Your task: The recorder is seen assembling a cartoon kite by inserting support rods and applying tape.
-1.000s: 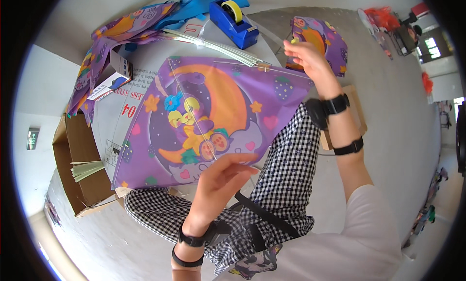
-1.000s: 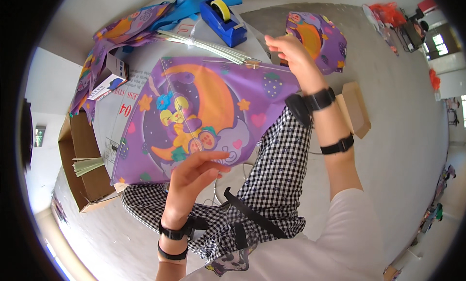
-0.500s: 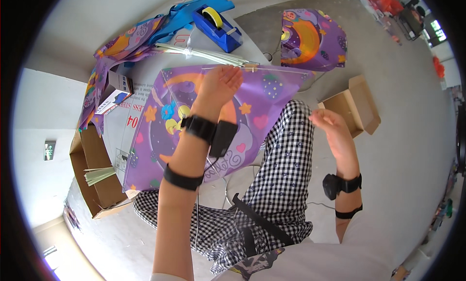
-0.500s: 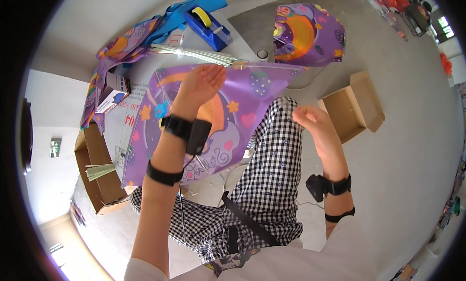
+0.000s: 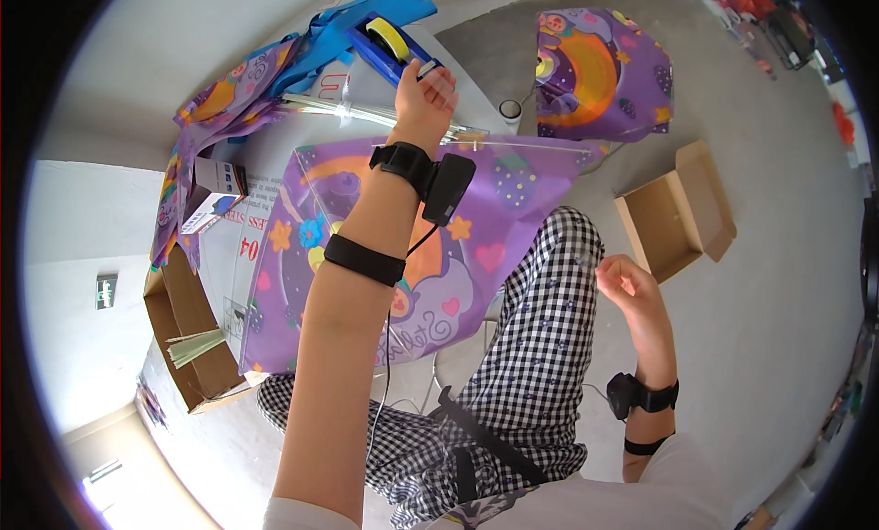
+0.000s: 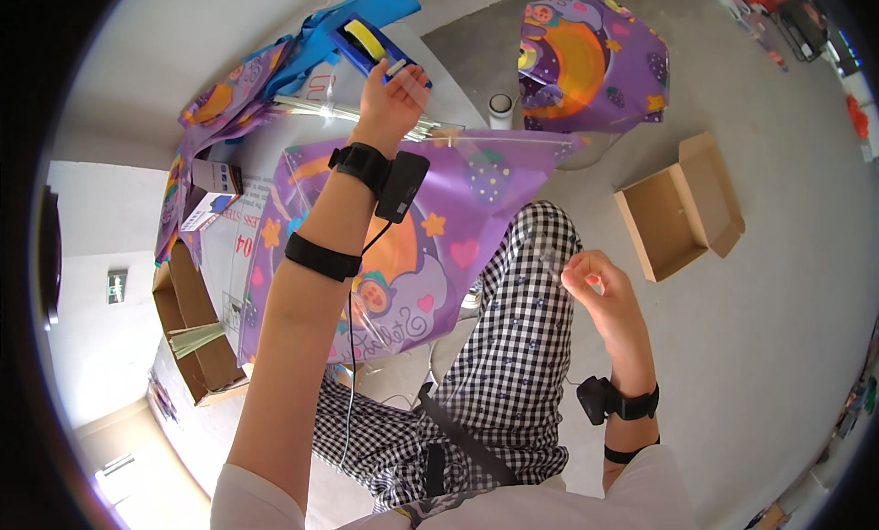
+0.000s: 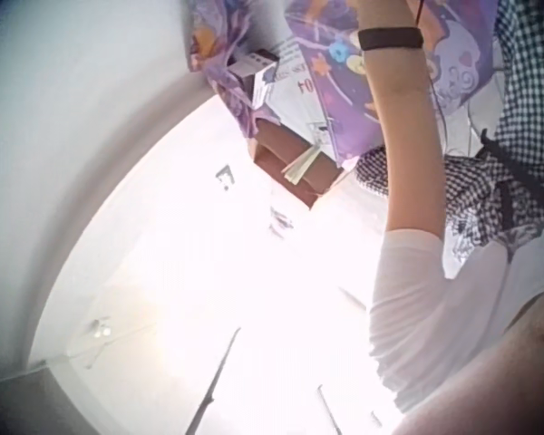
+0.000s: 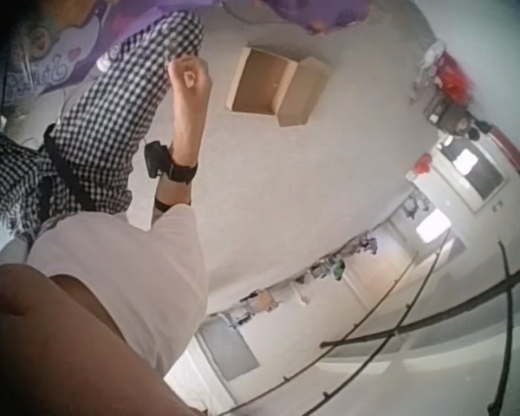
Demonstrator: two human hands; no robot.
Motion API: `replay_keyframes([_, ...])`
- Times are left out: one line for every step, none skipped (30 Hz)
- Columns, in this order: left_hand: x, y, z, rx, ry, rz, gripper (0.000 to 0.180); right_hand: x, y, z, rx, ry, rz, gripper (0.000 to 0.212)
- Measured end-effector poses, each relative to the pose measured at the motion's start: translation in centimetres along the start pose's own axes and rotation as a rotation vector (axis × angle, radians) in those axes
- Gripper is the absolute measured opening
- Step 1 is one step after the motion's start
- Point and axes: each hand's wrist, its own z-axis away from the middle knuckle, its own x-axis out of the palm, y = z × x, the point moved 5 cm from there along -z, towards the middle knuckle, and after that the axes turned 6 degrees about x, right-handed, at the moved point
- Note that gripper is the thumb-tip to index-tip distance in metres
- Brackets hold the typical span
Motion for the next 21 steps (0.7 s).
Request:
replay_keyframes([0.1,0.0,0.1,0.011,0.008,0.014,0.044,0.0,0.0,0.1,-0.005,0.005,0.015,0.020])
replay_keyframes([0.1,0.1,0.2,0.021,0.015,0.028,0.043,0.0,0.2,0.1,0.003,0.003,0.016,0.020])
replay_keyframes([0.1,0.2,0.2,0.021,0.021,0.029,0.043,0.0,0.3,0.1,0.020,0.007,0.008,0.020])
replay_keyframes([0.0,0.2,0.2,0.020,0.028,0.026,0.041,-0.1,0.4,0.1,0.037,0.011,0.001,0.020])
replay_keyframes([0.0,0.2,0.3,0.018,0.034,0.024,0.039,-0.1,0.3,0.2,0.041,0.009,0.003,0.020])
replay_keyframes([-0.3,0.3,0.0,0.021,0.039,0.025,0.039,0.1,0.1,0.3,0.045,0.008,-0.019,0.020])
replay_keyframes([-0.5,0.5,-0.2,0.039,0.045,-0.010,0.034,0.2,-0.1,0.3,0.049,0.008,-0.042,0.021])
replay_keyframes([-0.7,0.7,-0.5,0.057,0.051,-0.045,0.030,0.3,0.0,0.2,0.050,0.003,-0.041,0.021])
replay_keyframes([-0.8,0.5,-0.5,0.057,0.053,-0.043,0.030,0.1,0.2,0.1,0.048,0.004,-0.032,0.021])
replay_keyframes([-0.9,0.6,-0.6,0.096,0.072,-0.073,0.023,0.1,0.3,0.0,0.047,0.004,-0.023,0.021])
replay_keyframes([-1.0,0.7,-0.6,0.137,0.092,-0.104,0.016,0.2,0.4,0.0,0.047,0.003,-0.019,0.021])
replay_keyframes([-0.8,0.4,-0.4,0.133,0.092,-0.100,0.016,0.1,0.4,0.0,0.041,0.019,0.000,0.021])
replay_keyframes([-0.7,0.6,-0.1,0.207,0.121,-0.186,0.014,0.0,0.4,0.1,0.034,0.035,0.019,0.021])
replay_keyframes([-0.5,0.8,0.2,0.280,0.149,-0.273,0.012,0.0,0.4,0.2,0.036,0.038,0.025,0.021])
replay_keyframes([-0.7,0.9,0.1,0.284,0.152,-0.270,0.012,0.3,0.3,0.3,0.036,0.030,0.023,0.021])
replay_keyframes([-0.6,1.2,0.0,0.336,0.132,-0.317,0.012,0.5,0.2,0.4,0.035,0.024,0.021,0.021])
replay_keyframes([-0.4,1.4,0.0,0.387,0.111,-0.363,0.012,0.6,-0.1,0.5,0.032,0.022,0.024,0.021])
replay_keyframes([-0.7,1.6,-0.3,0.394,0.114,-0.361,0.012,0.7,-0.3,0.6,0.028,0.030,0.020,0.021])
replay_keyframes([-0.8,1.8,-0.5,0.409,0.138,-0.413,0.013,0.8,-0.6,0.7,0.022,0.039,0.015,0.021])
replay_keyframes([-1.0,2.0,-0.6,0.425,0.161,-0.465,0.014,0.9,-0.8,0.8,0.016,0.034,0.016,0.021])
replay_keyframes([-1.0,1.9,-0.6,0.469,0.157,-0.529,0.019,0.7,-1.1,1.0,0.005,0.040,0.018,0.020])
